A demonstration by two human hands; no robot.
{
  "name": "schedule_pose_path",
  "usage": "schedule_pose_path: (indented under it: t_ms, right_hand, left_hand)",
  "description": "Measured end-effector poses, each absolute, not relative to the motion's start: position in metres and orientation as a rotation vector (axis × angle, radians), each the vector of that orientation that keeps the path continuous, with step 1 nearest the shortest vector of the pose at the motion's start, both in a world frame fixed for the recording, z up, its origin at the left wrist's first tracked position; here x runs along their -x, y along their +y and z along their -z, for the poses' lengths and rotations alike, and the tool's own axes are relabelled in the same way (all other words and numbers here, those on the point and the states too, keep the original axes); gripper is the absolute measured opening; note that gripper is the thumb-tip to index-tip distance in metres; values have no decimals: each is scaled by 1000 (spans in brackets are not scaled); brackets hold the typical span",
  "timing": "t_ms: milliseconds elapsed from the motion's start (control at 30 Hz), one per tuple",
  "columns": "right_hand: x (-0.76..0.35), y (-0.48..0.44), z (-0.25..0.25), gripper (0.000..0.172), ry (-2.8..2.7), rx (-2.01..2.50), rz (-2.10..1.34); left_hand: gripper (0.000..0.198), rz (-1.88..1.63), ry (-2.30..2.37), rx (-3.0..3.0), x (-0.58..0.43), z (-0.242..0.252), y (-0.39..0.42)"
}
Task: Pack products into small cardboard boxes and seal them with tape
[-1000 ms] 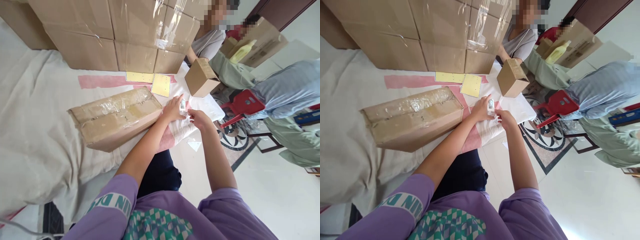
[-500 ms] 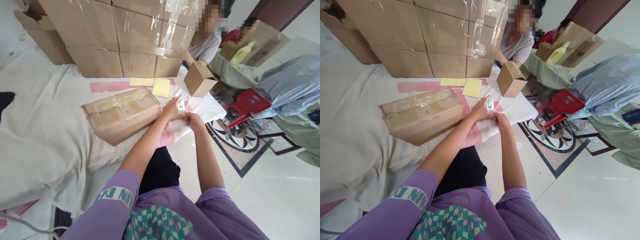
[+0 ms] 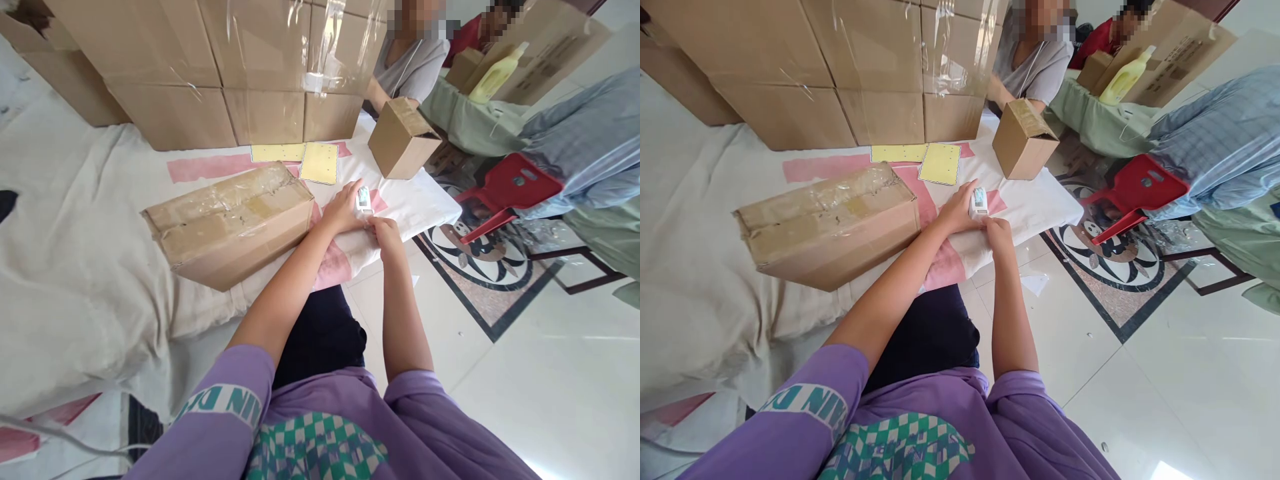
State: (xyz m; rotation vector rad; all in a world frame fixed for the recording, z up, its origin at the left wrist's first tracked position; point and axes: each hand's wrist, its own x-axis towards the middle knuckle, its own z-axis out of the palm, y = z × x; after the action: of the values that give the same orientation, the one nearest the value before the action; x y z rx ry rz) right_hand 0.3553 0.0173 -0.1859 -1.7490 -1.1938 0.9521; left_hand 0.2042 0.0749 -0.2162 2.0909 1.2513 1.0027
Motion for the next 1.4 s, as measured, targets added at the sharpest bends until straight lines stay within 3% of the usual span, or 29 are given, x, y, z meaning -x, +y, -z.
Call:
schedule_pose_path:
  t_ms: [233, 433, 533, 667, 800, 900, 1400]
  right_hand:
    - [-351, -15, 193, 42, -1259, 1684, -712]
    - [-354, -28, 200, 15, -1348, 1443, -628]
    - [-355, -15, 197, 35, -1398, 1322, -573]
    - [-355, 18, 199, 48, -1484, 1276, -470]
    - [-362, 50, 213, 79, -1451, 1195, -820]
    - [-368, 62, 224, 88, -1470, 1092, -1001]
    - [-367, 63, 235, 76, -1562, 1036, -977]
  left_hand:
    - [119, -1011, 1235, -2134, -202, 218, 75]
    - [122, -1010, 1243, -2137, -203, 219, 75]
    - [121, -1007, 1235, -2147, -202, 219, 76]
    - [116, -1027, 1211, -2183, -202, 222, 78]
    - [115, -1057, 1202, -2196, -203, 226, 80]
    - [115, -1071, 1179, -2226, -203, 229, 83]
    - [118, -1075, 1148, -2198, -199, 235, 89]
